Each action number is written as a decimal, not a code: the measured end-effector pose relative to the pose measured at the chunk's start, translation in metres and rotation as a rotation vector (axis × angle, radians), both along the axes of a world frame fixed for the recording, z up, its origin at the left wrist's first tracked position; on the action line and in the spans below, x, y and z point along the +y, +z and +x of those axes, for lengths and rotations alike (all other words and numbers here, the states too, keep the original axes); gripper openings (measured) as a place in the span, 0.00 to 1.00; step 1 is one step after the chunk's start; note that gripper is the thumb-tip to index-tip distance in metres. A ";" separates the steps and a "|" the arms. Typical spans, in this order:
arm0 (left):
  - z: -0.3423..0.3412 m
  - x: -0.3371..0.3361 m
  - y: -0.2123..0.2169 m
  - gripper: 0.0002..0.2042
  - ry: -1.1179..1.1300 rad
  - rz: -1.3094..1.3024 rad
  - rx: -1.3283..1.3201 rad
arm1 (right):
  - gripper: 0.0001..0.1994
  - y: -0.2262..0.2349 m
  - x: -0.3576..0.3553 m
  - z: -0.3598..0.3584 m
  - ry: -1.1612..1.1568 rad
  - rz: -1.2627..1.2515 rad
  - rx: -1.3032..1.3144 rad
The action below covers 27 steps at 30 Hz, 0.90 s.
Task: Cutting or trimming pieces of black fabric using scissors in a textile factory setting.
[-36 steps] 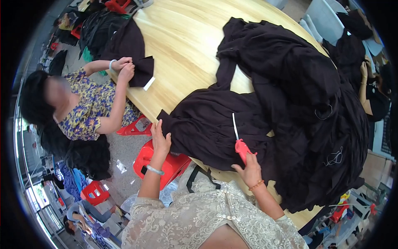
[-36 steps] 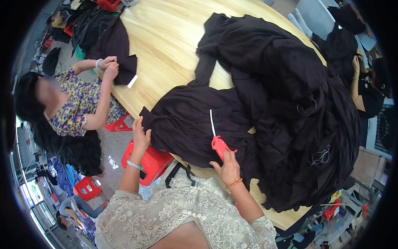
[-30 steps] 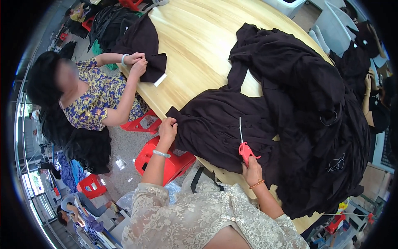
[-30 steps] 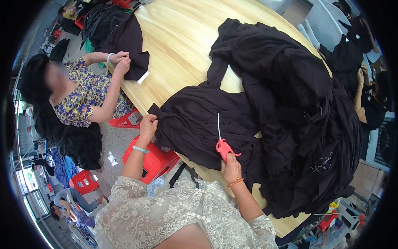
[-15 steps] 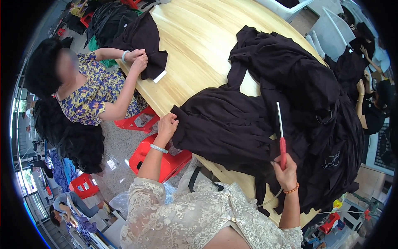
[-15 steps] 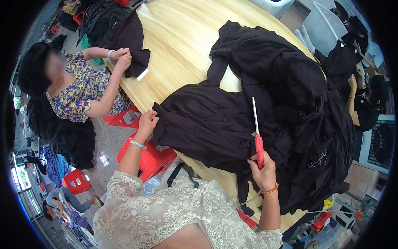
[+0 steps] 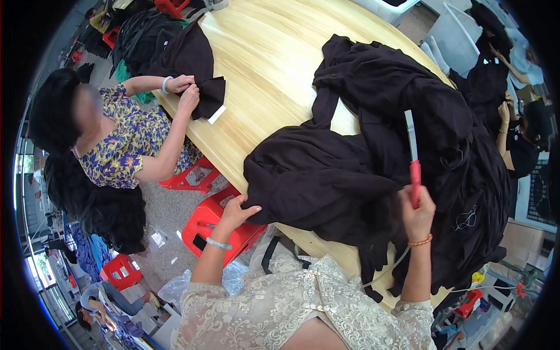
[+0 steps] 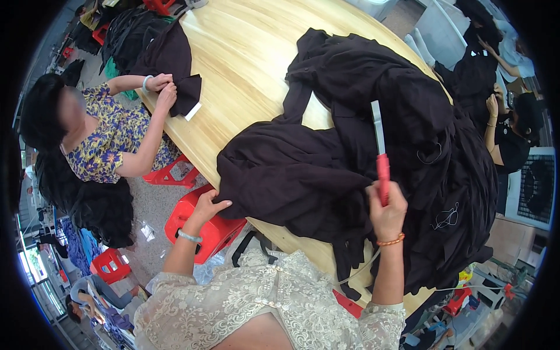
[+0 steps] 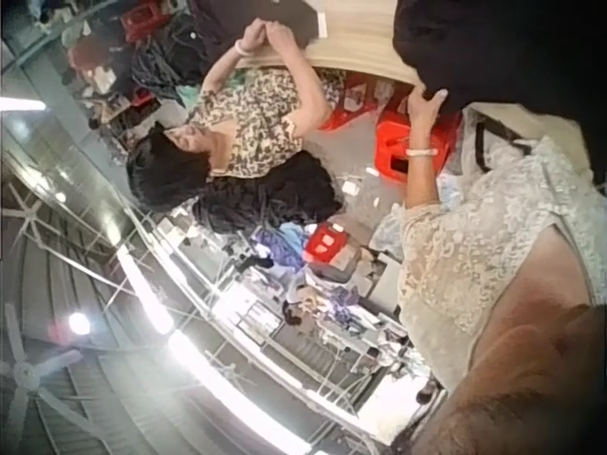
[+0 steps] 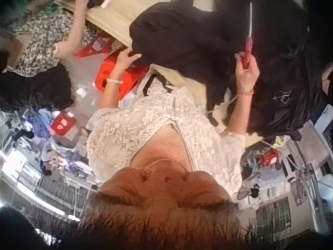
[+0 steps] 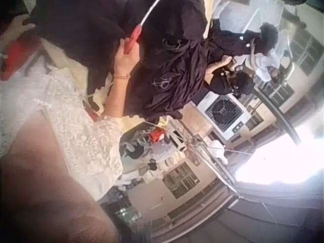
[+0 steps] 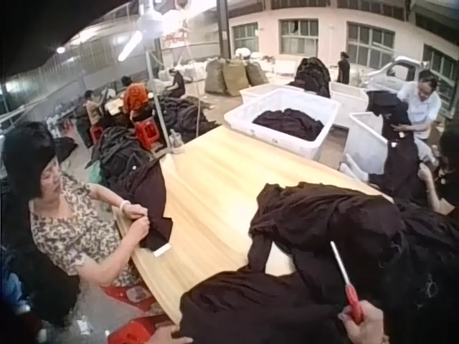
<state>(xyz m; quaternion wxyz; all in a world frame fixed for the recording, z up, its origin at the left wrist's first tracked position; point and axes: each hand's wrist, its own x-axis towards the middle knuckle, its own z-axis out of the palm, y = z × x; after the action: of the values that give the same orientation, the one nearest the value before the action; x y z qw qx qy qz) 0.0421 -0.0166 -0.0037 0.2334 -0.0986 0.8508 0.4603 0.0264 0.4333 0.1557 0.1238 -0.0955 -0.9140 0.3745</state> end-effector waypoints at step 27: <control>-0.025 0.041 0.238 0.07 0.603 0.900 0.215 | 0.07 0.042 0.056 0.059 0.400 -0.451 -0.527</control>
<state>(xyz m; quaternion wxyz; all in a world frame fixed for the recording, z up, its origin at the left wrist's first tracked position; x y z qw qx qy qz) 0.0176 0.0248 0.2340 0.0222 -0.1808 0.5230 0.8326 0.0851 0.4897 0.1977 -0.2145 -0.0334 -0.8097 0.5452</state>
